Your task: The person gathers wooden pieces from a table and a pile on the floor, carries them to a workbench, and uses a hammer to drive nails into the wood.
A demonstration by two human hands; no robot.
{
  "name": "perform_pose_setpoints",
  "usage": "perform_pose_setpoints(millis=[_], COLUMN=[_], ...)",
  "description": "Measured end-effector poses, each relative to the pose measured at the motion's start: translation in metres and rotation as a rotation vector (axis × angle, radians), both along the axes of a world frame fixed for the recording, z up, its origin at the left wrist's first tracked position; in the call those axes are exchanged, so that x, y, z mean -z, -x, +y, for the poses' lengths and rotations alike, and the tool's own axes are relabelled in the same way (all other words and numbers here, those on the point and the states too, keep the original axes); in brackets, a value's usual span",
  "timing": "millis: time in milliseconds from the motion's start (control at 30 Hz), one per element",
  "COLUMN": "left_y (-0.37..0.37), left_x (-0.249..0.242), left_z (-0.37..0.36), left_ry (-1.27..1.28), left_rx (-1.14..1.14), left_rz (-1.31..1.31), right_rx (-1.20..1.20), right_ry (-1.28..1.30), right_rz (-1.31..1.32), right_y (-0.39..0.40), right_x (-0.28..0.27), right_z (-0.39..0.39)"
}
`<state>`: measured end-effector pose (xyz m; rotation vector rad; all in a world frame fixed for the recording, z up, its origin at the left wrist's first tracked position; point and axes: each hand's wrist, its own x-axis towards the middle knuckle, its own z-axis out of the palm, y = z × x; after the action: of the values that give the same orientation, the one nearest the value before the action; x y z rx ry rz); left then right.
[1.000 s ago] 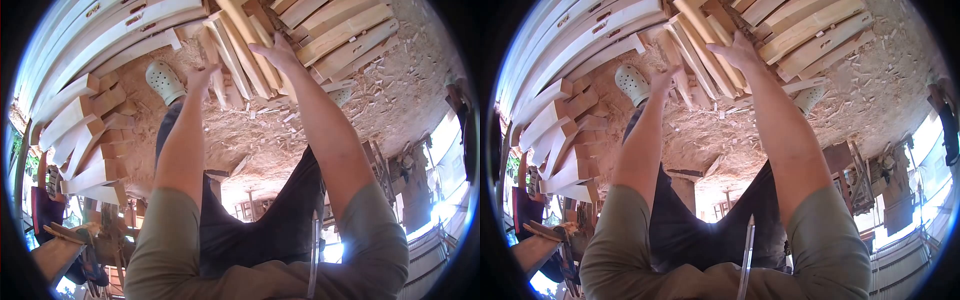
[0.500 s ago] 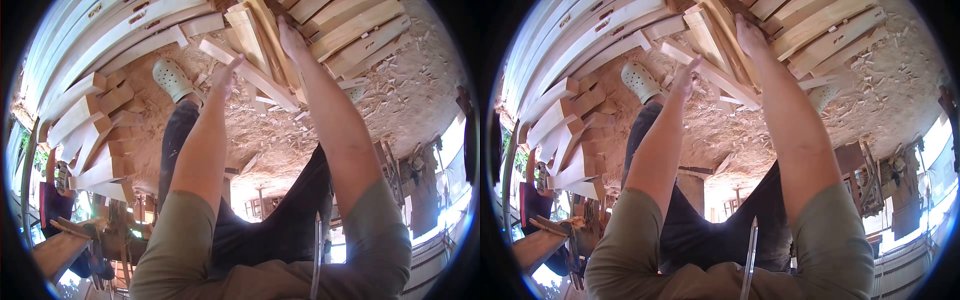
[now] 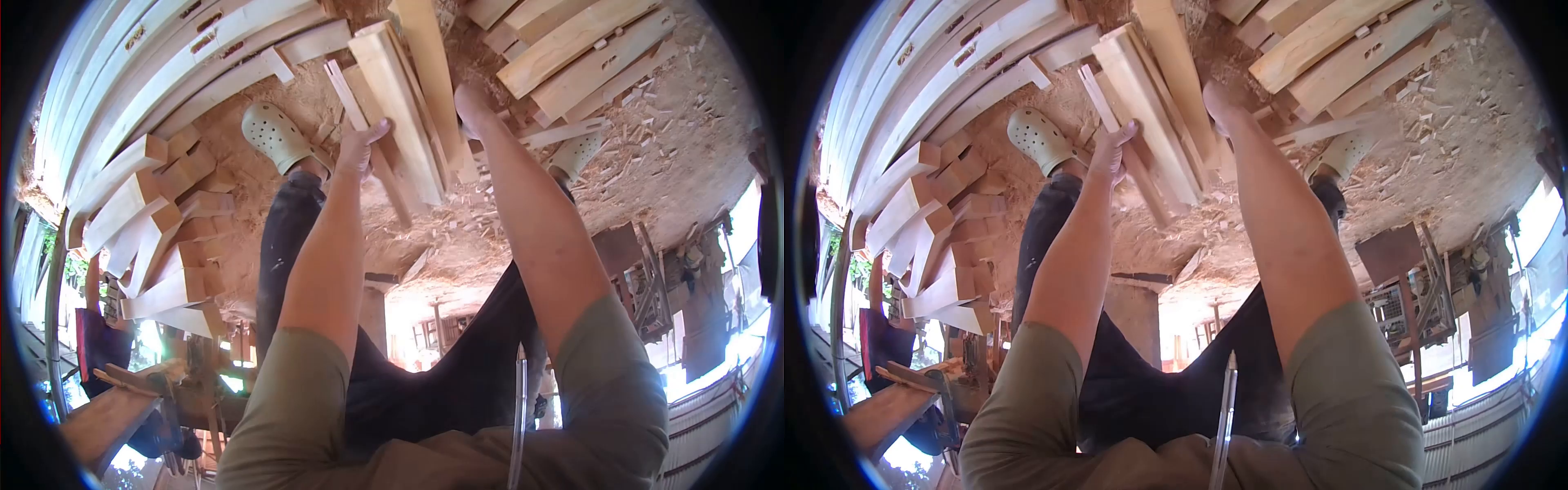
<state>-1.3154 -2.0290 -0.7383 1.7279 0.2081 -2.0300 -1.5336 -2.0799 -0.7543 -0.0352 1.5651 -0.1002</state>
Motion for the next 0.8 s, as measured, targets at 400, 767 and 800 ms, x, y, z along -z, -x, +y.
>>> perform_pose_setpoints(millis=[400, 767, 800], left_y=[0.012, 0.149, 0.158], left_x=[-0.131, -0.347, -0.352], left_z=[-0.032, -0.087, -0.082], left_ry=[0.132, 0.828, 0.948], left_rx=[0.146, 0.986, 0.864], left_rz=[-0.080, -0.576, -0.572], right_rx=[0.406, 0.960, 0.934], right_ry=[-0.023, 0.534, 0.629], right_rz=[-0.282, -0.751, -0.904], right_y=[0.000, 0.074, 0.071], right_x=[-0.107, -0.252, -0.262], right_z=[-0.011, 0.004, 0.008])
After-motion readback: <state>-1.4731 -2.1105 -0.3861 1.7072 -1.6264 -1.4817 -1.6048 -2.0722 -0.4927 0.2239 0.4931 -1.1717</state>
